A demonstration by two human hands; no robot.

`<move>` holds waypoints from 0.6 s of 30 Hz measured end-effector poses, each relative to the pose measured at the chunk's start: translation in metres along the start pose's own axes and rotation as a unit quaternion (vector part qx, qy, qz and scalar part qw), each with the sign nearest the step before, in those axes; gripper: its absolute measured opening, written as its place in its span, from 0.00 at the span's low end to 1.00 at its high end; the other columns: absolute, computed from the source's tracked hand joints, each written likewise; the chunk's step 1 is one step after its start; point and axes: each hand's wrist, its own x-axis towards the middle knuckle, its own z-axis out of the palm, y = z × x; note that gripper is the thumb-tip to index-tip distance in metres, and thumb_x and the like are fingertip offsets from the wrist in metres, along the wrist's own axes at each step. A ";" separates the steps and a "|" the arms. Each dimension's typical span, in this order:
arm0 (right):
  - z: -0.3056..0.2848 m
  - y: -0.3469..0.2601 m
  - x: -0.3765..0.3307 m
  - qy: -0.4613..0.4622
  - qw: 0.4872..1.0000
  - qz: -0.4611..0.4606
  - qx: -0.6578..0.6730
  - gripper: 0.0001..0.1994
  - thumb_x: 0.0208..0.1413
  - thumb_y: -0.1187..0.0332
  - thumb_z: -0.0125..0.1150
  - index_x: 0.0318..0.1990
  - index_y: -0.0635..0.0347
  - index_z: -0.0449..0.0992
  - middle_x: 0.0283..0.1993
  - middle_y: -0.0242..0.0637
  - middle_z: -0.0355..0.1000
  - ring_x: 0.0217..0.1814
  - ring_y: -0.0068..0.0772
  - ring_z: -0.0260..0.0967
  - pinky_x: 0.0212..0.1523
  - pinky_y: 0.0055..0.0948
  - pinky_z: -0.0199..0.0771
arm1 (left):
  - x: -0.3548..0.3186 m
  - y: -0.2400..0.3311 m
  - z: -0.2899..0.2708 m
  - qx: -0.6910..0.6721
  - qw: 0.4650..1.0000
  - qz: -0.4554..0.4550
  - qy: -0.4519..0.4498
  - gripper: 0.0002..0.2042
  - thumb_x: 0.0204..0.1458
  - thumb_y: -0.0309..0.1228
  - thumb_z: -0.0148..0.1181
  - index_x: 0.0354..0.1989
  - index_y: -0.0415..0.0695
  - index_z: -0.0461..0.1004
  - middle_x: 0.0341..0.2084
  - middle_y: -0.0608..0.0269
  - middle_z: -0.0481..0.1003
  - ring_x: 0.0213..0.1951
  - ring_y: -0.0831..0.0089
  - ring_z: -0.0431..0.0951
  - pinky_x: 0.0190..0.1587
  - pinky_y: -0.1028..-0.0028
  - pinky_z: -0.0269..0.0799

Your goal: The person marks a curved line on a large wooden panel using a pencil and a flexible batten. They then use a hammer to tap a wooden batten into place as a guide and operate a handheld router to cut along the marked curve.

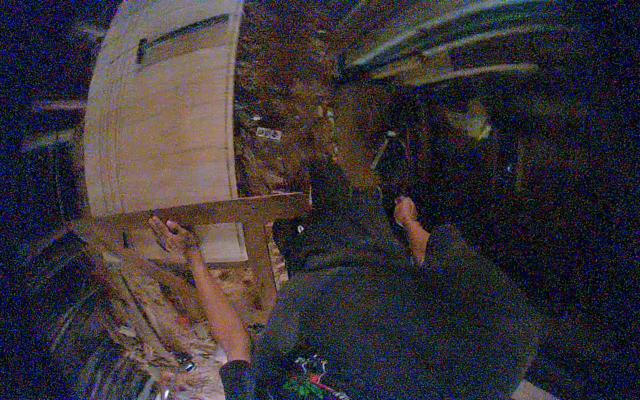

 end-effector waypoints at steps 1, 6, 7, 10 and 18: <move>0.005 0.007 -0.028 0.006 0.999 0.044 0.029 0.08 0.60 0.65 0.58 0.35 0.55 0.81 0.30 0.45 0.76 0.36 0.53 0.77 0.39 0.43 0.78 | 0.002 0.003 -0.005 0.001 1.000 -0.006 -0.007 0.26 0.69 0.42 0.40 0.64 0.34 0.69 0.68 0.47 0.65 0.70 0.51 0.63 0.73 0.56 0.53; 0.053 0.059 0.024 -0.182 0.978 0.082 0.058 0.13 0.59 0.58 0.57 0.37 0.57 0.82 0.32 0.47 0.79 0.40 0.50 0.79 0.42 0.44 0.79 | -0.001 -0.014 0.008 -0.039 0.999 0.013 -0.007 0.28 0.69 0.45 0.40 0.64 0.33 0.69 0.67 0.42 0.64 0.70 0.47 0.61 0.73 0.54 0.52; 0.064 0.048 0.056 -0.213 0.976 0.043 0.032 0.15 0.59 0.57 0.57 0.38 0.58 0.82 0.34 0.47 0.80 0.41 0.50 0.79 0.43 0.44 0.79 | 0.003 -0.017 0.002 -0.037 0.999 -0.011 -0.012 0.28 0.69 0.45 0.41 0.64 0.33 0.69 0.67 0.42 0.64 0.70 0.47 0.61 0.73 0.54 0.52; 0.066 0.005 0.151 -0.105 0.976 -0.023 0.191 0.16 0.62 0.58 0.57 0.47 0.62 0.81 0.44 0.46 0.81 0.46 0.46 0.80 0.48 0.40 0.77 | 0.010 0.008 0.009 -0.028 0.994 -0.096 -0.048 0.27 0.67 0.45 0.44 0.63 0.33 0.70 0.67 0.41 0.65 0.70 0.45 0.60 0.73 0.53 0.52; 0.158 -0.111 0.273 -0.266 0.960 0.022 0.090 0.23 0.54 0.54 0.66 0.54 0.57 0.79 0.46 0.49 0.80 0.50 0.48 0.78 0.52 0.43 0.77 | 0.081 0.316 0.019 -0.204 0.967 0.047 -0.144 0.19 0.56 0.33 0.58 0.55 0.41 0.76 0.54 0.51 0.78 0.55 0.51 0.78 0.60 0.58 0.71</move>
